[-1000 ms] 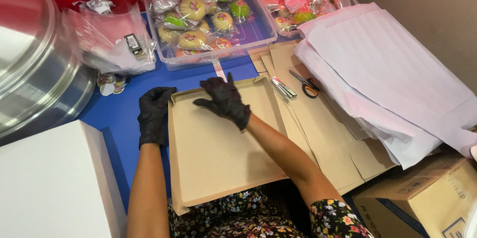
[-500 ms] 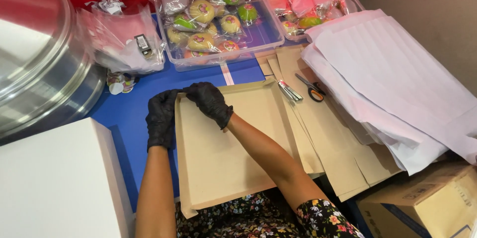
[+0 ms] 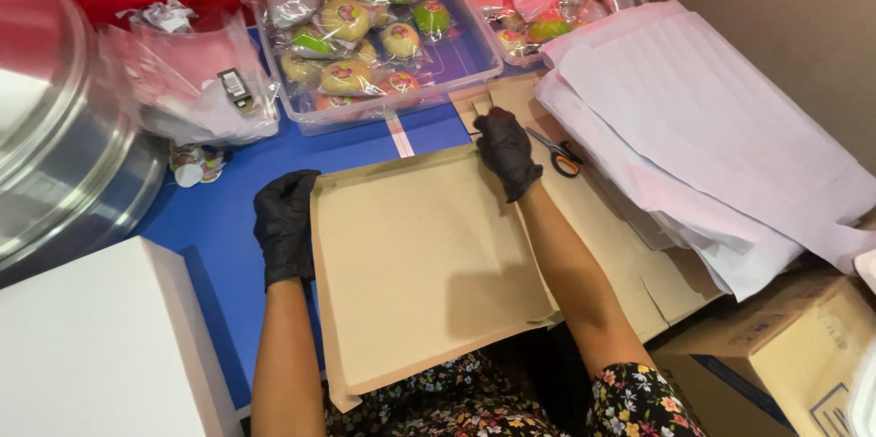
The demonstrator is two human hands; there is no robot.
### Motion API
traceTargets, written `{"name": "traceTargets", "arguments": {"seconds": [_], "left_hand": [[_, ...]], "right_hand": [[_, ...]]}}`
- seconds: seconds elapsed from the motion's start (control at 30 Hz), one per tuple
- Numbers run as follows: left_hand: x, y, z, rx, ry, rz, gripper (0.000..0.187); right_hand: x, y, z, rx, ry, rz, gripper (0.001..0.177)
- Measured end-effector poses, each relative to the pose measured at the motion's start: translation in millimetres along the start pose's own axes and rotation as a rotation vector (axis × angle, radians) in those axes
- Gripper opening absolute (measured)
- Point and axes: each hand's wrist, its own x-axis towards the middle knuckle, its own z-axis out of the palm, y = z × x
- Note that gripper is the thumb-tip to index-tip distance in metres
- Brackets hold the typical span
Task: Assembling a cardboard pastry box by folding the flaps and securing them with a manual stapler.
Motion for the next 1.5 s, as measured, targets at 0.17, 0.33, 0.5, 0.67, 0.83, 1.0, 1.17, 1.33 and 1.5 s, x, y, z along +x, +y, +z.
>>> {"name": "traceTargets", "arguments": {"seconds": [0.17,0.33,0.5,0.67,0.83,1.0,1.17,1.33,1.5], "left_hand": [[-1,-1,5,0.107,0.02,-0.021,0.022],[14,-15,6,0.138,0.066,-0.077,0.019],[29,-30,12,0.077,0.047,-0.025,0.02],[12,-23,4,0.089,0.031,0.092,0.015],[3,-23,1,-0.022,0.017,0.232,0.014],[3,-29,-3,0.04,0.06,0.229,0.01],[13,-41,5,-0.04,0.069,0.26,0.008],[20,-52,6,-0.052,0.051,0.27,0.009],[4,-32,3,-0.119,0.013,0.271,0.007]], "right_hand": [[-15,-15,-5,0.087,-0.163,0.307,0.024],[-17,-85,-47,0.345,-0.192,0.548,0.04],[5,-72,-24,0.049,-0.276,0.346,0.027],[21,-56,8,-0.124,-0.264,-0.199,0.024],[18,-103,-17,0.338,-0.391,0.045,0.017],[14,-119,20,-0.033,-0.344,-0.415,0.015],[9,-166,44,0.068,-0.331,-0.476,0.021],[11,-200,-13,0.111,-0.471,-0.435,0.043],[21,-51,-27,-0.252,-0.125,-0.293,0.045]]}}
